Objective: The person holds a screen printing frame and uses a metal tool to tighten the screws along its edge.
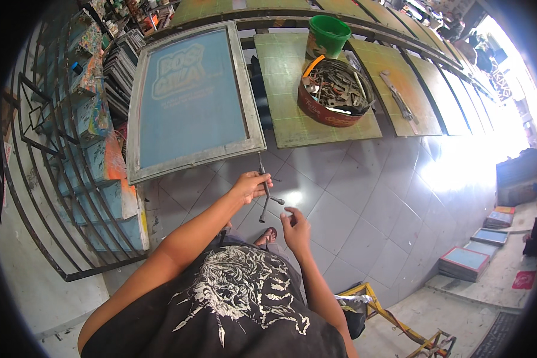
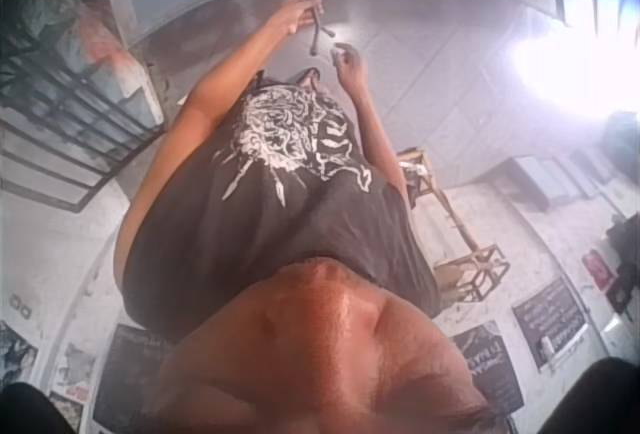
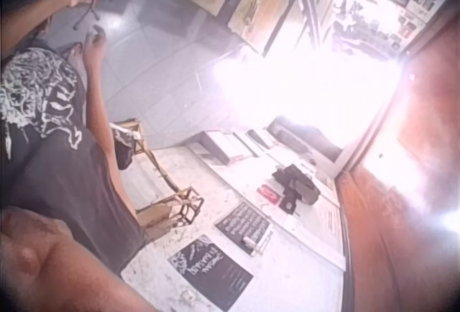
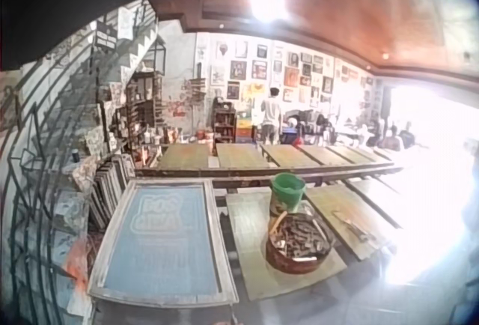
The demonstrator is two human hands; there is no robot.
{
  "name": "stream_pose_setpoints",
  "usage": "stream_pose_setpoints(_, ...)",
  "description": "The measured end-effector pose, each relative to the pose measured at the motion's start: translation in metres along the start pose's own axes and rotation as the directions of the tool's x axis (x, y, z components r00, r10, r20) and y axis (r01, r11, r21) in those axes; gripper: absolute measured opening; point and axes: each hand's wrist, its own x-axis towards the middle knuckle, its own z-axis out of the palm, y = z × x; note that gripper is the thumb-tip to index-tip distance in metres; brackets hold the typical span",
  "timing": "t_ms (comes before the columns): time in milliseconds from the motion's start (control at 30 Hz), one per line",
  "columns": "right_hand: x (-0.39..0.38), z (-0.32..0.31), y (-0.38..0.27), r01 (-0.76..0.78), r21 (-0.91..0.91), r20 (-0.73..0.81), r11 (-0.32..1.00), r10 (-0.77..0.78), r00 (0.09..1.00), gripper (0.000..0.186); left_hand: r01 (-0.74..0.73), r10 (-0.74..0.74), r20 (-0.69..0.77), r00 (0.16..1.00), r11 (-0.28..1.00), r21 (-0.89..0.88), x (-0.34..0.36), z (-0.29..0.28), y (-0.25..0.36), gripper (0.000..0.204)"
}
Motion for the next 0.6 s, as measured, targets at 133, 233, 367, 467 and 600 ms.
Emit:
stream_pose_setpoints(133, 0.034, 0.0, -0.018, 0.191, -0.132, -0.153, 0.973, -0.21, 0.966, 0.032, -0.045, 0.045, 0.008, 0.999, 0.998, -0.034, 0.001, 0.001, -0.005, 0.013)
stream_pose_setpoints(233, 0.047, 0.006, -0.023, 0.143, -0.102, -0.029, 0.984, -0.147, 0.989, 0.034, -0.021, 0.021, 0.009, 1.0, 0.999, -0.034, -0.004, 0.004, -0.002, 0.014)
stream_pose_setpoints(367, 0.057, 0.02, -0.007, 0.038, 0.02, 0.116, 0.999, -0.041, 0.992, 0.037, 0.044, -0.044, 0.003, 0.999, 0.998, -0.042, -0.005, 0.008, -0.014, 0.014)
stream_pose_setpoints(467, 0.055, 0.024, -0.004, -0.068, 0.181, 0.224, 0.981, 0.027, 0.974, 0.032, 0.026, -0.025, 0.02, 0.999, 0.998, -0.051, -0.011, 0.005, -0.029, 0.015)
stream_pose_setpoints(600, 0.033, 0.027, 0.018, -0.08, 0.19, 0.337, 0.978, 0.012, 0.941, 0.027, 0.02, -0.023, 0.044, 0.999, 0.998, 0.059, -0.04, -0.002, -0.045, 0.016)
